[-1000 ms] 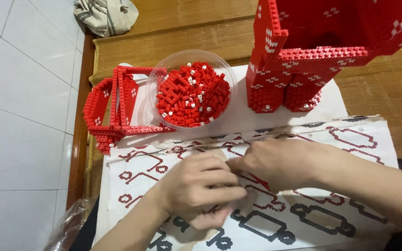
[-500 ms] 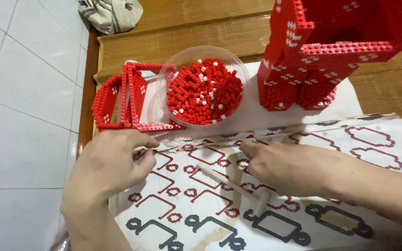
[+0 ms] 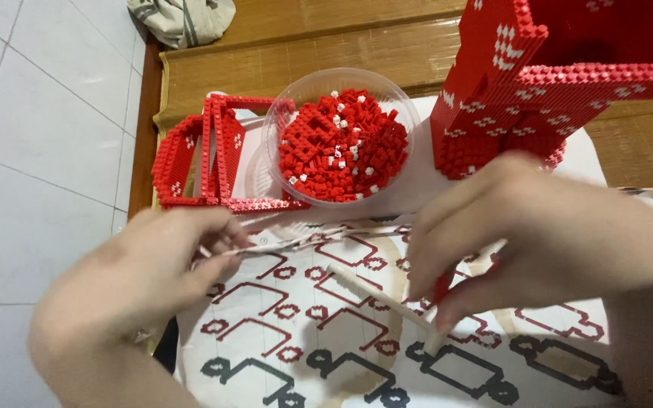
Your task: The person assembles small red and white plastic bricks into a long strip, following a printed pattern on the table. They repeatedly pick bricks from a clear container, connect them by hand, and occasionally use a small wooden mallet to tap the strip. A partially built red brick structure sits nearby.
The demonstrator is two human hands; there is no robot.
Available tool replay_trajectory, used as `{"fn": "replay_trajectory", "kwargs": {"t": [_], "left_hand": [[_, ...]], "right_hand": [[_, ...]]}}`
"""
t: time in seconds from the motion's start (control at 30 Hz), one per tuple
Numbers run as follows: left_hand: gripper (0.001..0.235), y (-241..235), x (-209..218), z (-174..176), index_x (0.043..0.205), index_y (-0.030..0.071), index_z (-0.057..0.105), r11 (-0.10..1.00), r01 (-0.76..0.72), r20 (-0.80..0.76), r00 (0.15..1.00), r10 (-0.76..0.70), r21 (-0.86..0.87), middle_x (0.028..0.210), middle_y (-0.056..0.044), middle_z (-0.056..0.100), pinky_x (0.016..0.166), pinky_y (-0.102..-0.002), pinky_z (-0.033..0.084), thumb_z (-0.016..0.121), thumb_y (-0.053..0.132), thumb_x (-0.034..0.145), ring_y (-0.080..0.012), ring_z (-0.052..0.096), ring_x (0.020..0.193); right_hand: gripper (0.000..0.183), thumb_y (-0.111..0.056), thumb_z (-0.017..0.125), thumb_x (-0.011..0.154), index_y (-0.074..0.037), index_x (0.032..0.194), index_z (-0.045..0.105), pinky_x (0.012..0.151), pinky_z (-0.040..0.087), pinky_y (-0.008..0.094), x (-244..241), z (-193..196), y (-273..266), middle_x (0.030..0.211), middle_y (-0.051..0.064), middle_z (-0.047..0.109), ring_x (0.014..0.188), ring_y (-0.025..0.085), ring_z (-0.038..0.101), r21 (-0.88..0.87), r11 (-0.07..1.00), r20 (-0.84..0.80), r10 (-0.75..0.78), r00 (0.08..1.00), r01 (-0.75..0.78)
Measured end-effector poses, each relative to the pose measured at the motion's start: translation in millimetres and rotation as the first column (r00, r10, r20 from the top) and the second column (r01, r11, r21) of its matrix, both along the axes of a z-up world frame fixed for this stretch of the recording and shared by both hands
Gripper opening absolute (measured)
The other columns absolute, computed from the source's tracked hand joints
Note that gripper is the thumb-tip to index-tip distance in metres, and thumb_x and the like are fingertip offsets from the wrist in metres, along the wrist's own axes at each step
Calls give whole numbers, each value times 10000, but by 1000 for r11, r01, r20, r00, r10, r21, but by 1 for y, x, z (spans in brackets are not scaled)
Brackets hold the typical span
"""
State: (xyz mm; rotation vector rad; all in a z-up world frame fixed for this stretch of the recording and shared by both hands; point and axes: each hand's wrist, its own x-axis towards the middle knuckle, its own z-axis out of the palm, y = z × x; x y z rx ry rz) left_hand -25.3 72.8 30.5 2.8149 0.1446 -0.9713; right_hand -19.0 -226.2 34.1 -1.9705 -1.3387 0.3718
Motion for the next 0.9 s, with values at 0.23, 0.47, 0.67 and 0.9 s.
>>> {"fn": "replay_trajectory", "kwargs": {"t": [0.23,0.47,0.67,0.9], "left_hand": [[298,2,17,-5,1149,382,821,995,57,-3,998,-58,-86,1053,189,860,906,-239,547,695,366,879,-5,755,998],[242,20,11,-18,1030,324,912,955,108,82,993,-88,-277,769,115,913,633,-214,615,766,284,841,-26,772,605],[251,37,0,-18,1046,242,858,559,548,433,836,-338,-622,776,82,913,452,-197,589,724,251,835,-21,769,555],[138,32,-4,-14,805,169,801,470,543,424,839,-341,-696,646,70,821,482,-198,596,672,135,768,-50,733,514]], "right_hand": [[312,-238,901,649,-108,840,691,601,706,103,15,-64,-15,835,31,746,781,65,785,716,601,-287,-209,935,355],[183,111,769,836,10,943,659,642,660,235,8,-92,32,942,168,738,742,201,750,565,704,-712,154,685,430],[210,-183,494,1037,-67,1118,649,809,500,356,-13,-100,57,1045,118,633,941,250,601,385,900,63,-245,968,202],[443,-434,725,903,-126,924,406,689,545,376,-23,-118,77,1049,63,756,791,252,742,409,872,175,-363,915,268]]}}
